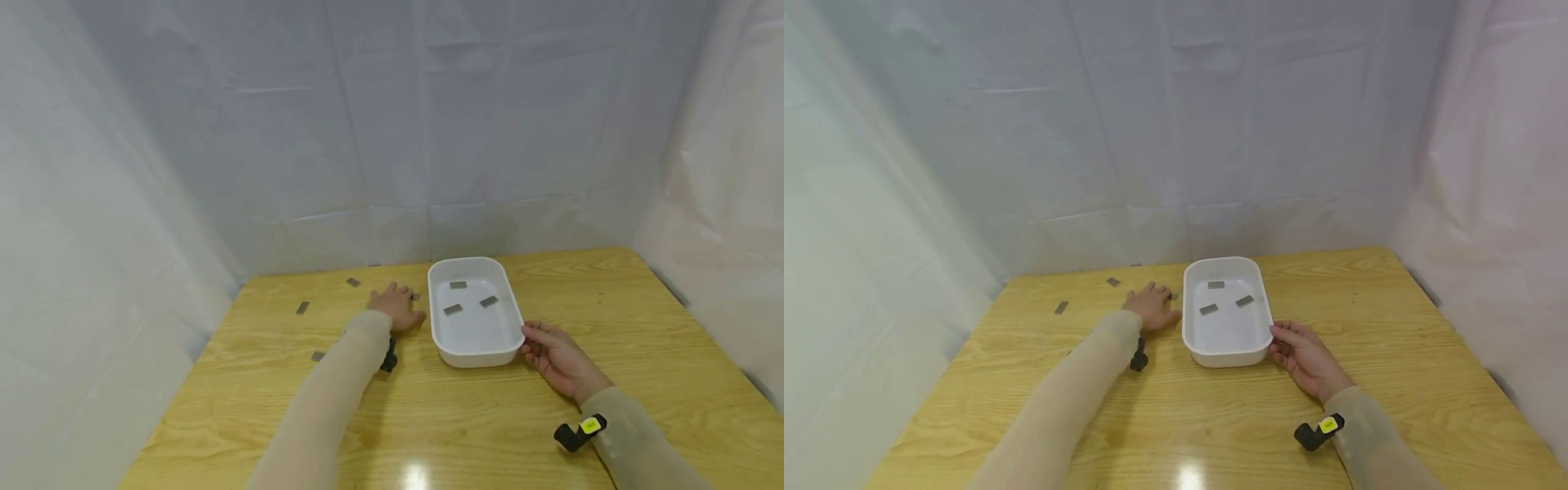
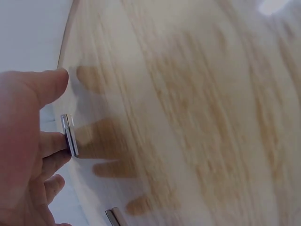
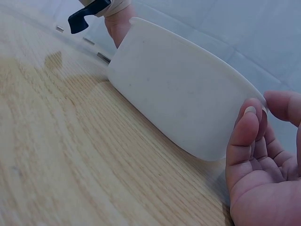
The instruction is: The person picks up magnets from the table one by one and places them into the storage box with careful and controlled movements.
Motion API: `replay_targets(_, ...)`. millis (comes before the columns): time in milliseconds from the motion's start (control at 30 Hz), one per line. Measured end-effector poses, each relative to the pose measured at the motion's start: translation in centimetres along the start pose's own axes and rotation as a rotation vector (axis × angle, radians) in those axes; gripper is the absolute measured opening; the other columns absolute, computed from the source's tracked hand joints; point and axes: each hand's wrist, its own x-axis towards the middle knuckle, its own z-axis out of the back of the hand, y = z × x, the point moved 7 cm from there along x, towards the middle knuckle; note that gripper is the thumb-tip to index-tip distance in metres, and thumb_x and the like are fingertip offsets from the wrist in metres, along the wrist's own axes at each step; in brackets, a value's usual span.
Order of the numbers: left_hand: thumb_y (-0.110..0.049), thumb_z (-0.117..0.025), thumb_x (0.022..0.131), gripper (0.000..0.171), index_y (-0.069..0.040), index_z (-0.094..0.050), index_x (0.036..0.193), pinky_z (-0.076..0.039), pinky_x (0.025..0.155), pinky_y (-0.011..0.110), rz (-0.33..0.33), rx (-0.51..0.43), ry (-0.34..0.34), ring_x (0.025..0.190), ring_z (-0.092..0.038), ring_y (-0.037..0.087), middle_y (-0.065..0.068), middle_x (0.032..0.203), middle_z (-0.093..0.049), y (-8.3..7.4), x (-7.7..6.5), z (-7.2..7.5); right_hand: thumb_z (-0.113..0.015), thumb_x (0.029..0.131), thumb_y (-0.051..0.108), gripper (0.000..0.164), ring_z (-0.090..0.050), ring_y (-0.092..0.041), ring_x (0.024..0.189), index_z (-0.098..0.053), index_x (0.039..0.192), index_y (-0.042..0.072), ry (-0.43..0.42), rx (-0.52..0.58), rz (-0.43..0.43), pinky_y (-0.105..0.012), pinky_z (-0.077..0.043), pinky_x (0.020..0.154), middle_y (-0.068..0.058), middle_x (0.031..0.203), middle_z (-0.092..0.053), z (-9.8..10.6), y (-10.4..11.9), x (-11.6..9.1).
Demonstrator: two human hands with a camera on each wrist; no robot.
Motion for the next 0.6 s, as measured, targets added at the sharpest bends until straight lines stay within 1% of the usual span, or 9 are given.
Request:
replay_targets(167, -0.062, -0.04, 0.094, 0.073, -0.015, -0.034, 0.15, -0.014, 0.111, 0.06, 0.01, 0.011, 0.0, 0.145, -0.015, 0.026, -0.001, 0.155, -0.029, 0.0, 0.1, -0.1, -0.055, 0.099, 0.02, 0.025, -0.057, -0.009, 0.078, -0.046, 0.116, 0.004, -0.005, 0.004, 0.0, -0.021, -0.049, 0.068, -0.002, 0.091, -0.057, -0.1, 0.0, 0.0)
replay_targets(267, -0.06, -0.042, 0.095, 0.071, -0.015, -0.036, 0.149, -0.013, 0.111, 0.06, 0.018, 0.023, 0.007, 0.145, -0.015, 0.027, -0.001, 0.155, -0.03, -0.2, -0.2, 0.0, -0.056, 0.099, 0.021, 0.025, -0.057, -0.009, 0.078, -0.046, 0.116, 0.005, -0.016, 0.003, -0.007, -0.021, -0.049, 0.068, -0.002, 0.092, -0.057, 0.1, -0.1, 0.0)
replay_targets(433, -0.057, -0.043, 0.096, 0.068, -0.014, -0.037, 0.148, -0.013, 0.111, 0.059, 0.017, 0.056, 0.023, 0.145, -0.014, 0.027, 0.001, 0.154, -0.032, -0.7, -0.9, 0.2, -0.057, 0.099, 0.023, 0.029, -0.056, -0.009, 0.079, -0.045, 0.118, 0.005, -0.035, -0.01, -0.014, -0.021, -0.049, 0.069, -0.002, 0.094, -0.056, 0.2, -0.2, 0.0)
replay_targets(600, -0.051, -0.042, 0.098, 0.063, -0.014, -0.037, 0.148, -0.012, 0.112, 0.057, 0.011, 0.102, 0.04, 0.146, -0.013, 0.026, 0.001, 0.154, -0.031, -1.0, -1.5, 0.2, -0.055, 0.099, 0.023, 0.027, -0.056, -0.008, 0.079, -0.045, 0.118, 0.005, -0.025, -0.019, -0.005, -0.021, -0.049, 0.07, -0.001, 0.094, -0.056, 0.1, 0.0, -0.1)
